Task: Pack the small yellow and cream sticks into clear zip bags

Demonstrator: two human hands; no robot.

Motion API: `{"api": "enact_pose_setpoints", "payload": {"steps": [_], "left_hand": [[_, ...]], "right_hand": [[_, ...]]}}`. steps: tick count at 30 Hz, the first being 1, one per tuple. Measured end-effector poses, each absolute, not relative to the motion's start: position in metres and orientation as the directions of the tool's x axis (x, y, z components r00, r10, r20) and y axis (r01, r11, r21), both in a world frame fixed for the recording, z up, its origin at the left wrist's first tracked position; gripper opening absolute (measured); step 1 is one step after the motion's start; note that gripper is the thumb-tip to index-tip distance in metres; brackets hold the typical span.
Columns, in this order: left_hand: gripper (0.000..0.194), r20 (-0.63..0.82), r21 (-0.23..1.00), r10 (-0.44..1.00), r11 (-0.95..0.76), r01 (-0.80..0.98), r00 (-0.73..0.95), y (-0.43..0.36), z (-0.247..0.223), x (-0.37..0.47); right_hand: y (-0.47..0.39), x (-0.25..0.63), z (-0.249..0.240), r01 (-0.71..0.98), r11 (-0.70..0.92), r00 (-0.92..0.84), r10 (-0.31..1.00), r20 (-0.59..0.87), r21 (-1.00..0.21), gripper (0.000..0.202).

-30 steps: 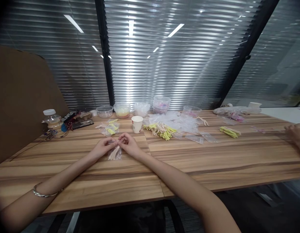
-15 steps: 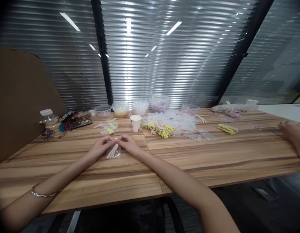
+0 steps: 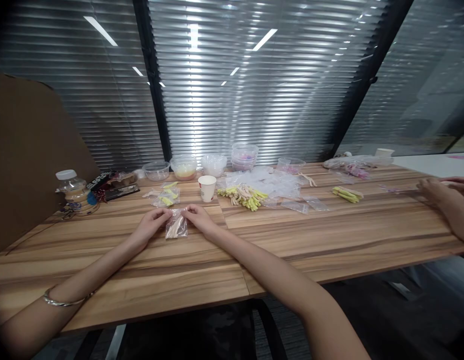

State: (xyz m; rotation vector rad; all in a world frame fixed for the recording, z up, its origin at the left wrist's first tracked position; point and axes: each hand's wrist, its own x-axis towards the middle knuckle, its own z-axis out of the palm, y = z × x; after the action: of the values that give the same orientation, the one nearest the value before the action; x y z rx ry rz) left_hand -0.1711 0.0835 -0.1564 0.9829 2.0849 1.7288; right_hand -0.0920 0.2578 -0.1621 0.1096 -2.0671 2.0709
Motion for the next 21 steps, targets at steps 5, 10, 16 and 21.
{"api": "enact_pose_setpoints", "payload": {"steps": [5, 10, 16, 21], "left_hand": [[0.031, 0.23, 0.924, 0.66, 0.081, 0.373, -0.715, 0.0829, -0.1545, -0.1701], [0.031, 0.233, 0.911, 0.696, 0.089, 0.404, -0.679, 0.0824, -0.1501, -0.1656], [0.03, 0.195, 0.924, 0.719, 0.094, 0.371, -0.667, 0.0822, -0.1492, -0.1646], [0.032, 0.207, 0.912, 0.73, 0.097, 0.398, -0.652, 0.0831, -0.1477, -0.1636]], "right_hand": [[0.2597, -0.0911, -0.1622, -0.2, -0.022, -0.979, -0.024, 0.2, -0.98, 0.032], [0.2596, -0.0897, -0.1624, -0.182, -0.006, -0.983, -0.008, 0.182, -0.983, 0.033], [0.2554, -0.0859, -0.1571, -0.177, -0.017, -0.984, 0.039, 0.176, -0.984, 0.029], [0.2543, -0.0845, -0.1554, -0.186, -0.034, -0.982, 0.043, 0.184, -0.982, 0.027]]}}
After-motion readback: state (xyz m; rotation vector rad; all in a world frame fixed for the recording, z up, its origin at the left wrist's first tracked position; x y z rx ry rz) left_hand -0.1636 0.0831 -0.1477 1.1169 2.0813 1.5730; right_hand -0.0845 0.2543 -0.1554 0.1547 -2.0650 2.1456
